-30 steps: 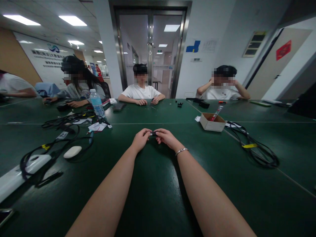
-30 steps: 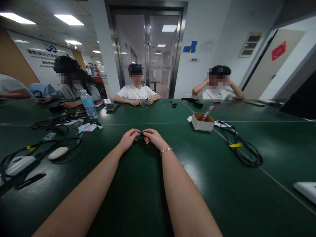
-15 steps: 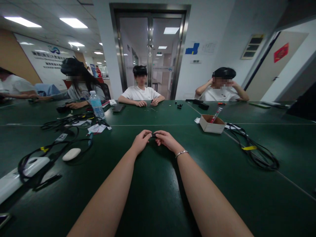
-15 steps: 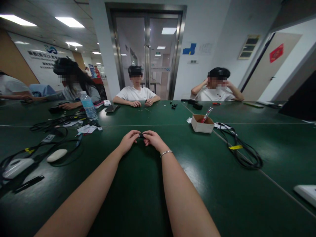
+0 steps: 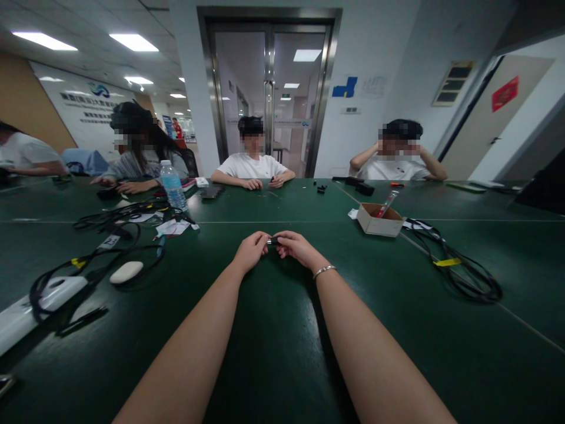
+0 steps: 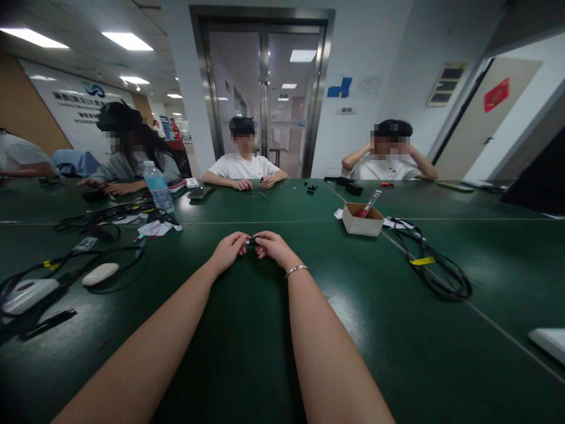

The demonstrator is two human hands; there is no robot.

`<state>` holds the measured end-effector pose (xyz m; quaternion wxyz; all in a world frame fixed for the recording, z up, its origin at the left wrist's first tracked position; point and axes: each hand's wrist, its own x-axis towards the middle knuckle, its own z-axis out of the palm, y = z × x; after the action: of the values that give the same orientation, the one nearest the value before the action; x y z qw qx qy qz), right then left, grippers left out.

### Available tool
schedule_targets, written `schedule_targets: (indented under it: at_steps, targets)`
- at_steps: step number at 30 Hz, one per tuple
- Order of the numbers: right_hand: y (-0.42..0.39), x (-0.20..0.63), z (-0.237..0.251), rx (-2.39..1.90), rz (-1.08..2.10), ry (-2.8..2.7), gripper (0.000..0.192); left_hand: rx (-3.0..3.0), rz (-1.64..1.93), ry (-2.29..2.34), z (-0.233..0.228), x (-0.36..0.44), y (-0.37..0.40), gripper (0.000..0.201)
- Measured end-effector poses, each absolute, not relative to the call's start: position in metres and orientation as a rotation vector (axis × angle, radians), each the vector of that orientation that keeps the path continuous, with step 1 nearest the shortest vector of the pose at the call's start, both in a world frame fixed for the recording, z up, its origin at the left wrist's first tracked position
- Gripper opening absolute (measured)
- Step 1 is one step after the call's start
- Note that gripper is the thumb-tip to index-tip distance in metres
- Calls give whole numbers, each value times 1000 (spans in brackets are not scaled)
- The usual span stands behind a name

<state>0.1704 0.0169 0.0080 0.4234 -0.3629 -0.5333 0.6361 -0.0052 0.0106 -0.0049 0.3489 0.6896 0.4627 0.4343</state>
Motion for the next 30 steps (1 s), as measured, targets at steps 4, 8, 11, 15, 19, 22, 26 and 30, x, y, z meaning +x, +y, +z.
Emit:
schedule_targets:
  at_steps: [4, 8, 11, 15, 19, 22, 26, 30]
  targets:
    - [16, 170, 10, -934, 1581, -1337, 13, 1705, 1150, 1191, -6, -5, 12, 34]
    - [16, 170, 10, -946, 1578, -1337, 15, 1711, 1185, 1208, -7, -5, 14, 28]
    - [17, 170, 9, -932, 1586, -1339, 14, 1718, 1176, 1198, -6, -5, 13, 26]
    - [17, 170, 9, -930, 1591, -1340, 12, 1754, 1145, 1227, -3, -4, 10, 30]
    - [18, 170, 10, -941, 1594, -1337, 13, 1721, 1203, 1251, -2, -5, 10, 28]
    - [18, 170, 10, -940, 1598, -1339, 13, 1727, 1211, 1240, -2, -5, 11, 26]
    - [18, 170, 9, -934, 1598, -1342, 13, 1715, 1192, 1236, -2, -5, 10, 24]
    - [17, 170, 10, -933, 1598, -1342, 13, 1737, 1168, 1236, -3, -5, 10, 26]
